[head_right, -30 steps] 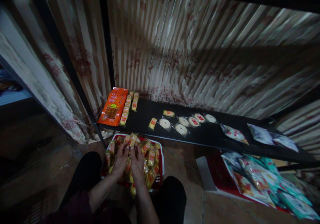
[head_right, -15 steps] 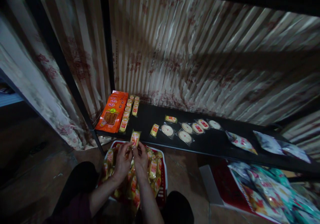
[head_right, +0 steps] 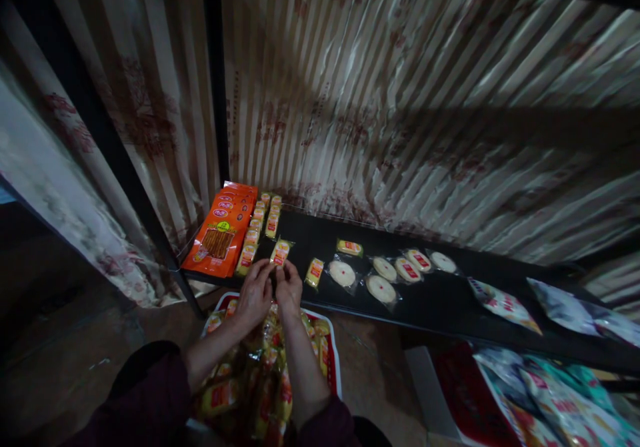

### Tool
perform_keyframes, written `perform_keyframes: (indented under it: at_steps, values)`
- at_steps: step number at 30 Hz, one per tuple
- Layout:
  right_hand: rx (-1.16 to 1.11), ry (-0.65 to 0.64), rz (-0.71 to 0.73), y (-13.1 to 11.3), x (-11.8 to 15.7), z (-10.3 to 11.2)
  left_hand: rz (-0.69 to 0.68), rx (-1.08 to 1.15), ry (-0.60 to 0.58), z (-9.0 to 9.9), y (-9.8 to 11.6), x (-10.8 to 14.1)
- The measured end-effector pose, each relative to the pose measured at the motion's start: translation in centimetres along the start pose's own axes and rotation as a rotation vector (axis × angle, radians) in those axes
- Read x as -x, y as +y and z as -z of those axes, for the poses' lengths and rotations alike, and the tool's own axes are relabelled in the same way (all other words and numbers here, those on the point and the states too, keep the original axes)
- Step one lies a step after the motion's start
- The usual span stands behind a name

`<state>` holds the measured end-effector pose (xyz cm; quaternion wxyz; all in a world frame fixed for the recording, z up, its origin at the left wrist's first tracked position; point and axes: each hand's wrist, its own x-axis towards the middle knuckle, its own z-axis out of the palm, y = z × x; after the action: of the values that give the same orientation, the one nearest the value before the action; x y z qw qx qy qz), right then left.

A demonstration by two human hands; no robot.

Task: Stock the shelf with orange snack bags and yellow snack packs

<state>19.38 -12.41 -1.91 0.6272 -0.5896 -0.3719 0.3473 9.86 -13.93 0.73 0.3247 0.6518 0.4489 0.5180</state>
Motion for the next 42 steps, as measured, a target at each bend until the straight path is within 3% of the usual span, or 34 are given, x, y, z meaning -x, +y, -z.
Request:
perform_keyframes:
  at_steps: [4,11,16,24,32,42]
  values:
    - [0.029,-0.009,-0.013,0.7,-2.3,-0.8,-0.018,0.016,-0.046,-0.7,-1.1,-1.7]
    - [0.121,-0.045,-0.022,1.6,-5.5,-1.7,-0.031,-0.229,-0.208,-2.4,-4.0,-3.6]
    - [0.159,-0.038,0.044,2.2,-7.0,-2.6,-0.026,-0.246,-0.245,-2.6,-4.6,-4.5]
    - [0.226,-0.025,0.103,1.9,-7.6,-3.6,0.015,-0.24,-0.247,-2.1,-4.3,-5.0]
    - [0.51,0.01,0.128,0.8,-7.5,-3.8,0.04,-0.247,-0.234,-2.3,-5.3,-5.1]
    - [0.723,-0.06,0.157,1.1,-7.6,-3.6,0.103,-0.232,-0.263,-2.4,-5.5,-5.2]
